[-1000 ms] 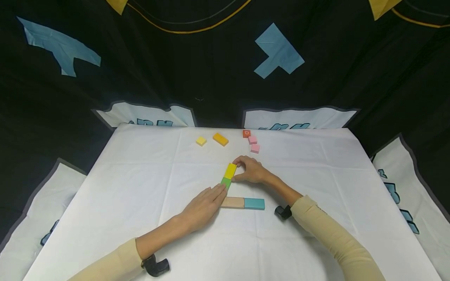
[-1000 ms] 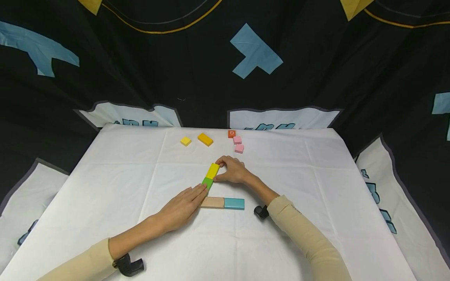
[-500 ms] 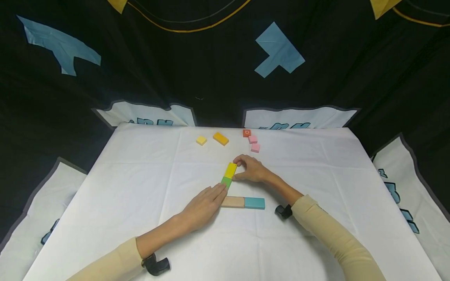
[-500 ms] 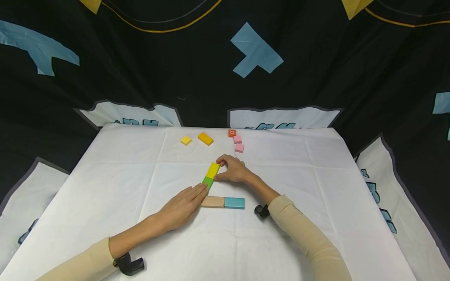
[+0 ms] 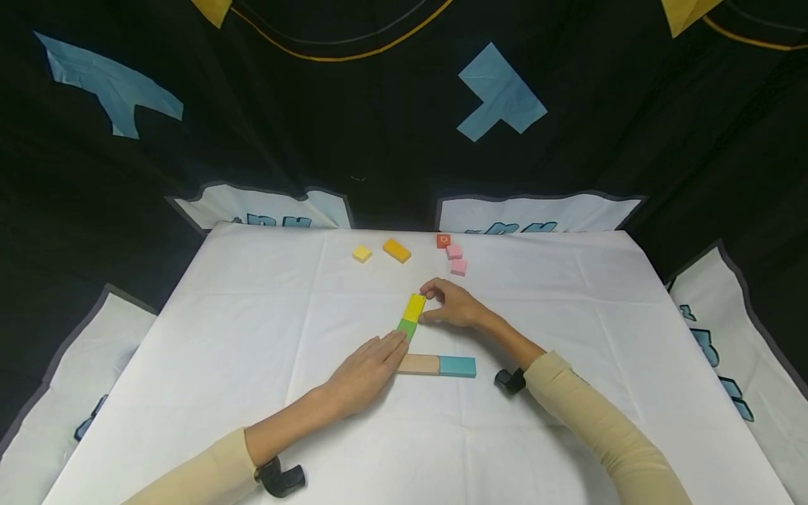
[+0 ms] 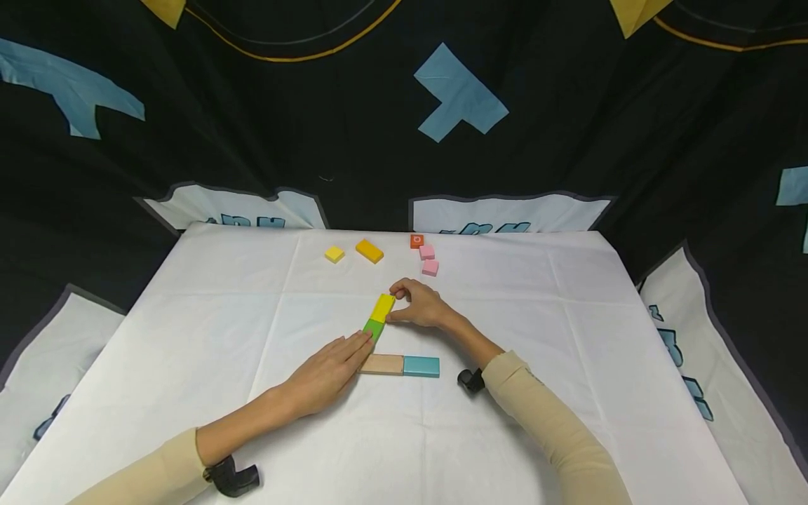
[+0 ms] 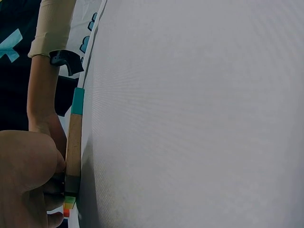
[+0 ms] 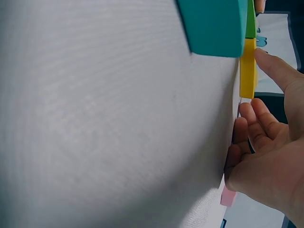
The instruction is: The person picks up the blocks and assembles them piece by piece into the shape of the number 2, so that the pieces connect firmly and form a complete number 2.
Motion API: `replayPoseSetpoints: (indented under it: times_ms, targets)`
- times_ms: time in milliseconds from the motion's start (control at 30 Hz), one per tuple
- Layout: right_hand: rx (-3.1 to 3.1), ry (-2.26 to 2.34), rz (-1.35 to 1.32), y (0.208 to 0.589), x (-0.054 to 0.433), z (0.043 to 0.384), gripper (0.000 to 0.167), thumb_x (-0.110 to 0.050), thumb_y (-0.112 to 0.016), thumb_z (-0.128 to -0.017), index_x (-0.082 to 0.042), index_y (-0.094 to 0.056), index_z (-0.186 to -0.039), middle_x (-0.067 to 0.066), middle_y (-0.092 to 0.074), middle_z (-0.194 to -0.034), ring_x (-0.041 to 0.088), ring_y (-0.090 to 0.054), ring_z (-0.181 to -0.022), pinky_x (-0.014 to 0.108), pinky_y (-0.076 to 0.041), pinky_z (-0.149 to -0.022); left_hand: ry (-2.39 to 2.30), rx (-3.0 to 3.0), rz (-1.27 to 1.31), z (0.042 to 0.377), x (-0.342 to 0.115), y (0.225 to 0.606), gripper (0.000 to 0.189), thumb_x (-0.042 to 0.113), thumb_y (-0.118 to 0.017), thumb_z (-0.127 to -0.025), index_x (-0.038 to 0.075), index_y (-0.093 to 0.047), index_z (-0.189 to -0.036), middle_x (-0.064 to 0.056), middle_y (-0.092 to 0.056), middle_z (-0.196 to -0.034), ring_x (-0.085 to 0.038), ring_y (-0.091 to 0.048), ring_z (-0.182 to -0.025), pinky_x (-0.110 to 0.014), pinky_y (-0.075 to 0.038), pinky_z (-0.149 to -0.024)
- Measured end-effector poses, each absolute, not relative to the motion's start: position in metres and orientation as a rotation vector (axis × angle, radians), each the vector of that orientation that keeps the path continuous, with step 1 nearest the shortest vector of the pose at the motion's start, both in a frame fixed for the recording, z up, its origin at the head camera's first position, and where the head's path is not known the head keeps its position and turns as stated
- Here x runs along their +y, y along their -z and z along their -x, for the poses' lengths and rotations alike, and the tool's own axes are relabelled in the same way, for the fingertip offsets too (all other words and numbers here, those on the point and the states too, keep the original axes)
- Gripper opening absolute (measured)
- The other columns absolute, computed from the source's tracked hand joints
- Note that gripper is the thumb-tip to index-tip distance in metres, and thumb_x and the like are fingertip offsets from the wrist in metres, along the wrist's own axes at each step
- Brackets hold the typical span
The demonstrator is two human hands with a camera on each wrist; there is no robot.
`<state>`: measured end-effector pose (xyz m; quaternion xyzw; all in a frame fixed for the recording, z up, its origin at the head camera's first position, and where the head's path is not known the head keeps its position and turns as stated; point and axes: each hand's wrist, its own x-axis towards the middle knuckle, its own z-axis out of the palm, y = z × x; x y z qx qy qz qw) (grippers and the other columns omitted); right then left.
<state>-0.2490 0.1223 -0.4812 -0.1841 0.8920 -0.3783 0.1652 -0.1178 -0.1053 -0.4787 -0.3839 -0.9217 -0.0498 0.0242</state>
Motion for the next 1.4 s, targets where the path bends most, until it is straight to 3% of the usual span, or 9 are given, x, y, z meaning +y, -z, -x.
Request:
replayPoseSetpoints:
  times_ms: [300,567,733,1033,1400]
  targets:
    - [2.537,1.146,0.505,0.483,0.125,0.251,0.047,-0.020,-0.082,-0.084,-0.008,-0.061,-0.124,0.005,-0.062,-0.113,0.025,-0.054,-0.108,0.037,-0.046,-0.104,0.169,-2.856,1.180,0.117,-0.105,0.479,0.049,0.009,-0.056,-0.101,-0.007,-0.045,-0.145,-0.021,-0.040,-0.153,-0.033,-0.038,-0.141,-0.045,-0.035,-0.114]
    - [2.565,1.277,0.425,0.482,0.134,0.255,0.034,-0.017,-0.078,-0.088,-0.007,-0.067,-0.119,0.005,-0.066,-0.106,0.024,-0.057,-0.097,0.032,-0.052,-0.089,0.163,-2.868,1.179,0.117,-0.105,0.479,0.049,0.008,-0.056,-0.101,-0.007,-0.043,-0.146,-0.021,-0.039,-0.153,-0.033,-0.036,-0.142,-0.045,-0.034,-0.114]
    - [2.611,1.364,0.359,0.480,0.142,0.259,0.031,-0.018,-0.076,-0.090,-0.006,-0.068,-0.118,0.006,-0.067,-0.110,0.025,-0.059,-0.098,0.032,-0.055,-0.086,0.177,-2.856,1.177,0.116,-0.105,0.479,0.049,0.008,-0.057,-0.100,-0.007,-0.044,-0.145,-0.021,-0.039,-0.153,-0.033,-0.037,-0.141,-0.046,-0.035,-0.113]
    - [2.717,1.478,0.195,0.480,0.158,0.268,0.036,-0.017,-0.074,-0.091,-0.007,-0.066,-0.124,0.010,-0.064,-0.121,0.029,-0.056,-0.111,0.040,-0.052,-0.093,0.175,-2.853,1.177,0.116,-0.105,0.479,0.050,0.007,-0.057,-0.100,-0.007,-0.044,-0.146,-0.021,-0.039,-0.153,-0.033,-0.037,-0.142,-0.045,-0.034,-0.114]
    - [2.795,1.338,0.102,0.491,0.174,0.286,0.044,-0.019,-0.072,-0.093,-0.009,-0.060,-0.134,0.016,-0.050,-0.141,0.033,-0.049,-0.125,0.045,-0.042,-0.108,0.203,-2.847,1.186,0.116,-0.106,0.479,0.049,0.006,-0.056,-0.100,-0.008,-0.044,-0.145,-0.022,-0.039,-0.153,-0.034,-0.037,-0.141,-0.047,-0.035,-0.113]
